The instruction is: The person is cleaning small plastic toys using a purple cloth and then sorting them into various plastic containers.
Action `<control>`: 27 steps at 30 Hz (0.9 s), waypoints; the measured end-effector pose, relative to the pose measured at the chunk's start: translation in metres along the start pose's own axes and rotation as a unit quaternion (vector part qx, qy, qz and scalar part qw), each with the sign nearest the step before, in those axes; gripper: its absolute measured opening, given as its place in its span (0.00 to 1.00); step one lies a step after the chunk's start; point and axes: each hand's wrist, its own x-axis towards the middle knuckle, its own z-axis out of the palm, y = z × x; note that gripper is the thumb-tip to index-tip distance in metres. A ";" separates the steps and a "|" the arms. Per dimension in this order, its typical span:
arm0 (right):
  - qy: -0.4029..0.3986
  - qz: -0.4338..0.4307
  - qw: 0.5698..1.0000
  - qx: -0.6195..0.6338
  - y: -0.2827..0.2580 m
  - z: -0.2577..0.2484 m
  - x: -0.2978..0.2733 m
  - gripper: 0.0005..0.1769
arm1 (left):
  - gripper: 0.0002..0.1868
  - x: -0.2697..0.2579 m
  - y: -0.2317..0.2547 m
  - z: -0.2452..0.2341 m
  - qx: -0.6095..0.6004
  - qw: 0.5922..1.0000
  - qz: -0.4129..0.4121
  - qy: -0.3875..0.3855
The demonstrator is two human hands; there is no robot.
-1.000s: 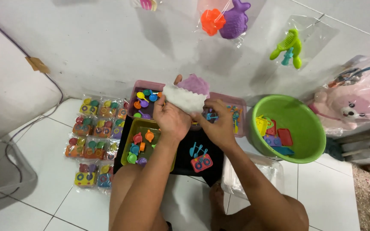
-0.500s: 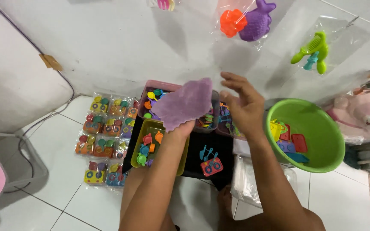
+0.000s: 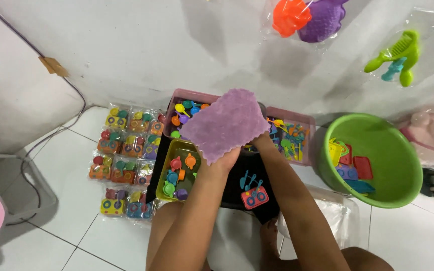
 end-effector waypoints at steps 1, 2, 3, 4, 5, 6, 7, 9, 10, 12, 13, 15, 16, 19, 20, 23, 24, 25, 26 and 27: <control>0.000 0.001 1.000 0.001 0.000 0.001 0.002 0.06 | 0.25 0.000 0.000 -0.002 0.001 1.000 0.000 0.001; 0.001 0.003 1.000 0.021 -0.001 0.001 0.005 0.06 | 0.25 0.001 0.000 -0.004 0.000 1.000 -0.005 0.001; 0.002 0.005 0.999 0.042 -0.002 0.001 0.008 0.06 | 0.25 0.001 0.000 -0.006 -0.002 1.000 -0.009 0.001; 0.002 0.004 0.999 0.041 -0.002 0.001 0.011 0.06 | 0.25 0.002 -0.001 -0.007 -0.002 1.000 -0.009 0.000; 0.003 0.007 0.998 0.060 -0.002 0.000 0.014 0.06 | 0.25 0.003 -0.002 -0.009 -0.004 1.000 -0.013 0.001; 0.002 0.010 0.997 0.080 -0.001 0.001 0.014 0.07 | 0.25 0.002 -0.003 -0.011 -0.007 1.000 -0.018 0.003; 0.001 0.010 0.997 0.079 -0.002 0.001 0.014 0.07 | 0.25 0.004 -0.004 -0.012 -0.008 1.000 -0.018 0.004; 0.001 0.017 0.993 0.118 -0.004 -0.001 0.016 0.08 | 0.25 0.009 -0.005 -0.013 -0.012 1.000 -0.028 0.007; 0.001 0.018 0.993 0.117 -0.004 -0.002 0.015 0.08 | 0.25 0.012 -0.003 -0.014 -0.014 0.999 -0.028 0.007; 0.002 0.025 0.988 0.155 -0.005 -0.005 0.014 0.10 | 0.25 0.016 0.000 -0.016 -0.019 0.999 -0.039 0.010; 0.002 0.025 0.988 0.154 -0.006 -0.007 0.013 0.10 | 0.25 0.015 0.001 -0.017 -0.020 0.999 -0.039 0.009; 0.004 0.030 0.981 0.191 -0.008 -0.013 0.012 0.13 | 0.25 0.015 0.005 -0.018 -0.025 0.998 -0.049 0.009; 0.006 0.029 0.981 0.190 -0.023 -0.027 0.005 0.13 | 0.25 0.015 0.007 -0.019 -0.025 0.998 -0.050 0.007; 0.055 0.081 0.955 0.280 -0.068 -0.068 -0.018 0.14 | 0.25 0.015 0.012 -0.019 -0.031 0.998 -0.062 0.003; 0.102 0.044 0.953 0.282 -0.083 -0.083 -0.024 0.12 | 0.25 0.014 0.011 -0.019 -0.034 0.997 -0.068 0.002; 0.214 -0.069 0.944 0.242 -0.143 -0.134 -0.056 0.10 | 0.26 0.016 0.005 -0.012 -0.039 0.996 -0.081 -0.006; 0.274 -0.141 0.930 0.199 -0.166 -0.152 -0.069 0.12 | 0.26 0.016 0.001 -0.010 -0.042 0.995 -0.086 -0.008; 0.275 -0.144 0.930 0.197 -0.183 -0.157 -0.080 0.12 | 0.26 0.015 -0.004 -0.008 -0.043 0.995 -0.086 -0.011; 0.291 -0.217 0.920 0.148 -0.199 -0.164 -0.091 0.13 | 0.26 0.012 -0.011 -0.006 -0.047 0.995 -0.091 -0.013; 0.303 -0.288 0.903 0.097 -0.215 -0.169 -0.102 0.13 | 0.26 0.011 -0.018 -0.005 -0.051 0.994 -0.097 -0.015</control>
